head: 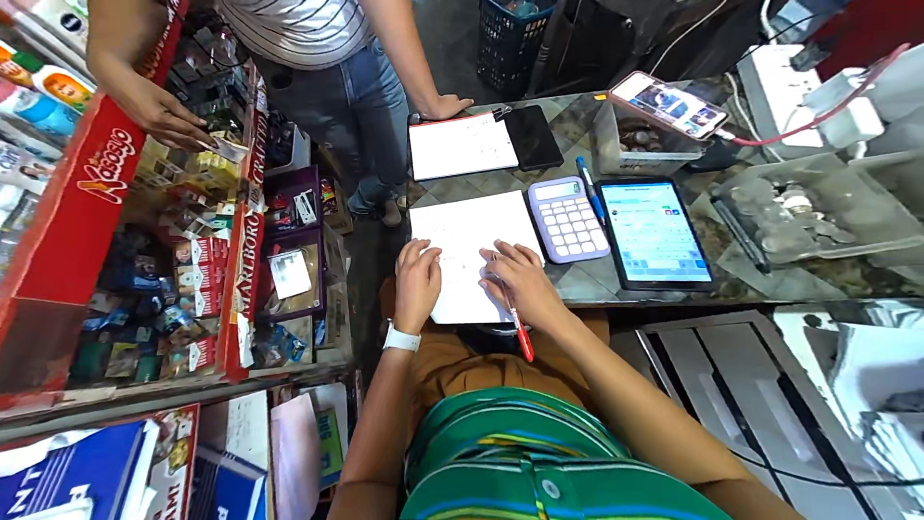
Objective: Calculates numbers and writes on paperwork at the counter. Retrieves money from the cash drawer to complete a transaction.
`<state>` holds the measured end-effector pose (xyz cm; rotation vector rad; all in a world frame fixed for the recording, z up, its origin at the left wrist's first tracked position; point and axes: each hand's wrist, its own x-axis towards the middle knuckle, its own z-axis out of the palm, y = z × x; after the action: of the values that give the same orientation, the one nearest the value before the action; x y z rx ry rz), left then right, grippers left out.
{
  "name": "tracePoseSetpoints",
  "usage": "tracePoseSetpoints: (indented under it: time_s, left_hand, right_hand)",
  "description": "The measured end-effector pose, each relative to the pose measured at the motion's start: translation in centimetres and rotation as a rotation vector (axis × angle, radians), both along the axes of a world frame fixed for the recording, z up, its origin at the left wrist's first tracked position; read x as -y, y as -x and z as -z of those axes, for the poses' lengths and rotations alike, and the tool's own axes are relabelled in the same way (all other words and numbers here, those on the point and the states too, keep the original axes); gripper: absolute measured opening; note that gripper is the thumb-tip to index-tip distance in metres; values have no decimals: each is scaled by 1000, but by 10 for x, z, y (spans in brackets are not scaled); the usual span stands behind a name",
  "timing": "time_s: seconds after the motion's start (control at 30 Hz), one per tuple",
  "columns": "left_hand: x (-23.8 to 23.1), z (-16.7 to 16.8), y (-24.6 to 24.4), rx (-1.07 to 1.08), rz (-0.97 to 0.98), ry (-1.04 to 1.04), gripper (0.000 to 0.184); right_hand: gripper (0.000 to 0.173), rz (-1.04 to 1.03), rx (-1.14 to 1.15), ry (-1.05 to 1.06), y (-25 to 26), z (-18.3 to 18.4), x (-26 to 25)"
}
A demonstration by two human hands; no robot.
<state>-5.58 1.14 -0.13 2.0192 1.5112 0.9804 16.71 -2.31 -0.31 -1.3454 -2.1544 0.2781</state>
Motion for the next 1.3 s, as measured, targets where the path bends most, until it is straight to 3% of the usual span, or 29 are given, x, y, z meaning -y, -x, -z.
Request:
tracePoseSetpoints:
  time_s: [0.2,0.37,0.53,0.63,0.9,1.3]
  left_hand:
    - [3,9,-3,-115,-45,-62,27]
    - [2,11,-5,-119,-41,-68,30]
    - [1,10,-7,-122,-61,-61,30]
    - [2,8,-7,-122,-59,-48,30]
    - [1,5,-6,-163,-33,-13,34]
    - [-1,0,-10,-273,32,39,51]
  right_hand:
    - [30,-15,-65,-11,-6,-7,1]
    - [27,283,-84,7,-77,-57,-31]
    - [29,332,72,87,-120,-49,-53]
    - [30,328,103,29,-121,-46,-50]
    - [34,350,148,111,-116,-45,-49]
    - [27,332,-97,-72,-96,-44,9]
